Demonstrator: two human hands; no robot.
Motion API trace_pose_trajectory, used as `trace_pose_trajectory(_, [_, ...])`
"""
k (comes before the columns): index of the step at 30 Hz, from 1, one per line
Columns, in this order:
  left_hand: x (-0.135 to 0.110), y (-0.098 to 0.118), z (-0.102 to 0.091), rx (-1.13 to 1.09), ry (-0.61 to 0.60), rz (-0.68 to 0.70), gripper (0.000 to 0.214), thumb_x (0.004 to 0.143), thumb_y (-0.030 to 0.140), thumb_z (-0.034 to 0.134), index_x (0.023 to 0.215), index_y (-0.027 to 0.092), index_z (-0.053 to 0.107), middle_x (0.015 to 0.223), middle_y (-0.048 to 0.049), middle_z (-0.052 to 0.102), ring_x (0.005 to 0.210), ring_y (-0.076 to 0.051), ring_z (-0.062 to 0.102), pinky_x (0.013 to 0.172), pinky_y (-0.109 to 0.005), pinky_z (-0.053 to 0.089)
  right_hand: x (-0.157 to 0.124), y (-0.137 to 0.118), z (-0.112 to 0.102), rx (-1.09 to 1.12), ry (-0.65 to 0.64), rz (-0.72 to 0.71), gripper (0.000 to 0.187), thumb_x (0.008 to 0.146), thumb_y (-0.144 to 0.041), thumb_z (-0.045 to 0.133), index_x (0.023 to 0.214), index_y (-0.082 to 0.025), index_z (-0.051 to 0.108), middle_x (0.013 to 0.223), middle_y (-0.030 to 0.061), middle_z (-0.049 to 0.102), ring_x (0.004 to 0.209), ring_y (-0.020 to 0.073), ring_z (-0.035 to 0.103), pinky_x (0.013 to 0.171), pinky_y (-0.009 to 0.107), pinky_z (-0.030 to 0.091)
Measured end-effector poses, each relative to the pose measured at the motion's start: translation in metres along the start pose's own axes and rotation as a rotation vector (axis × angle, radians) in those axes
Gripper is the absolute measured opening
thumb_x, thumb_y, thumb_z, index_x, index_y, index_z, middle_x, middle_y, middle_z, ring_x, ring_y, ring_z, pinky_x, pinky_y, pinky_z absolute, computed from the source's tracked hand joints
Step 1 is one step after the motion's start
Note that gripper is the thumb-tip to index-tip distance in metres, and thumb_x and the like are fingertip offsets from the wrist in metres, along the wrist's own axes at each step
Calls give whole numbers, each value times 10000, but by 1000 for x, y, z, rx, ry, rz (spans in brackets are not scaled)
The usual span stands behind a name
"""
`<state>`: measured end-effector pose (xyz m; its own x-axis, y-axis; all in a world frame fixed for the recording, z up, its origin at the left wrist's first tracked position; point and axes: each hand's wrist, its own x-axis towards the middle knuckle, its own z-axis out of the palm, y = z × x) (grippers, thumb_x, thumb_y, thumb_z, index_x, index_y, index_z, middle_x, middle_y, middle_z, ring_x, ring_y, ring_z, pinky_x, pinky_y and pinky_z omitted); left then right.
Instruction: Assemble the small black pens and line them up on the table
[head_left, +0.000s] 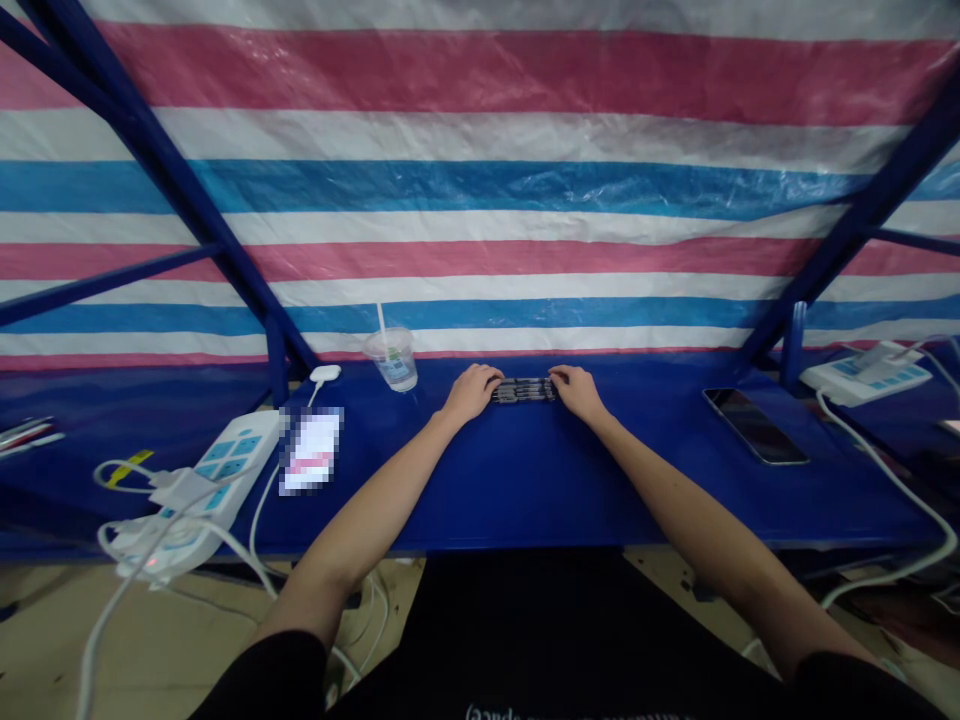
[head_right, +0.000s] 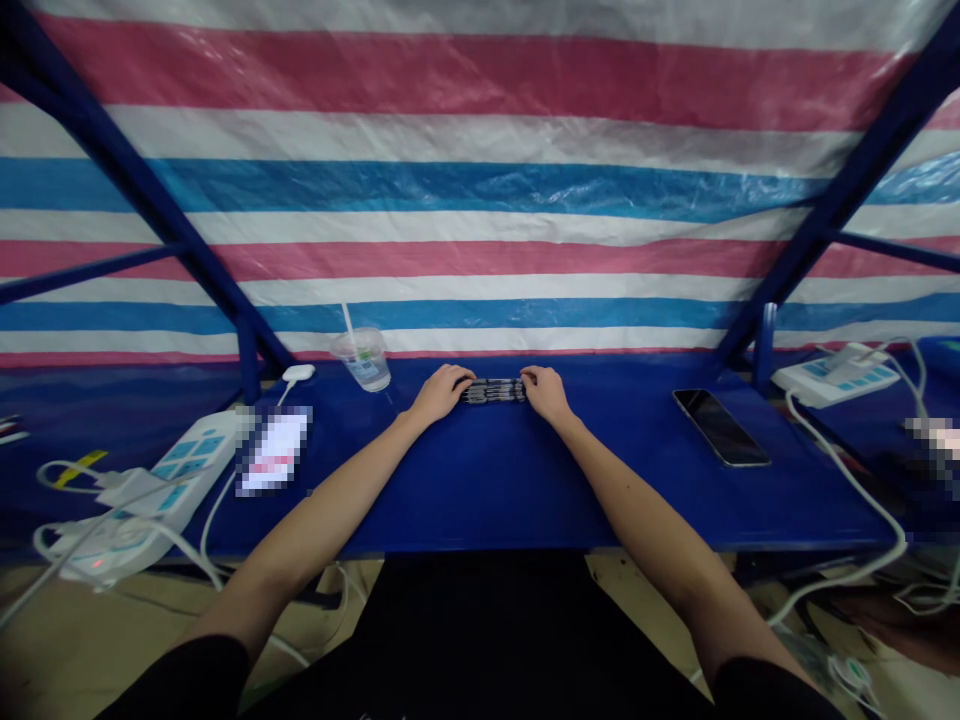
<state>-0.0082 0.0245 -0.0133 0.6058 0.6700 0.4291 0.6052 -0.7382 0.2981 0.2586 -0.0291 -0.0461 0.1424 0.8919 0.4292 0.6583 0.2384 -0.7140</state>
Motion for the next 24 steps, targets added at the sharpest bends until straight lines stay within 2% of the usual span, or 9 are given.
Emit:
trace_pose_trajectory(5, [0, -2, 2, -13, 10, 3, 288, 1059, 321, 495, 1021, 205, 755, 1068, -82, 734, 1012, -251, 619, 960, -419, 516, -1, 2, 2, -27, -18, -27, 206, 891, -224, 609, 988, -229, 792, 1004, 87, 787, 952, 268, 698, 944, 427, 520])
trace_pose_trajectory(12, [-1, 7, -2, -24, -10, -1, 286, 1070, 347, 488, 1134, 213, 732, 1148, -70, 726, 1105, -250, 611, 1015, -421, 499, -4, -9, 2, -102, -32, -116, 249, 907, -345, 661, 1088, -205, 760, 1051, 100, 760, 981, 274, 637, 957, 443, 475])
trace_pose_trajectory(19, [-2, 12, -7, -38, -14, 2, 281, 1072, 344, 481, 1152, 213, 716, 1177, -72, 717, 1137, -257, 603, 1029, -431, 491, -10, -26, -5, -116, -64, -362, 121, 898, -349, 732, 919, -239, 777, 1117, 104, 693, 1064, 297, 561, 980, 483, 438])
trace_pose_trajectory(24, [-2, 14, -9, -52, 12, 14, 274, 1071, 337, 480, 1135, 211, 715, 1158, -73, 713, 1121, -250, 606, 1024, -426, 494, -16, -31, -2, -174, -128, -431, 93, 903, -339, 748, 899, -253, 784, 1157, 108, 665, 1101, 311, 519, 969, 505, 437])
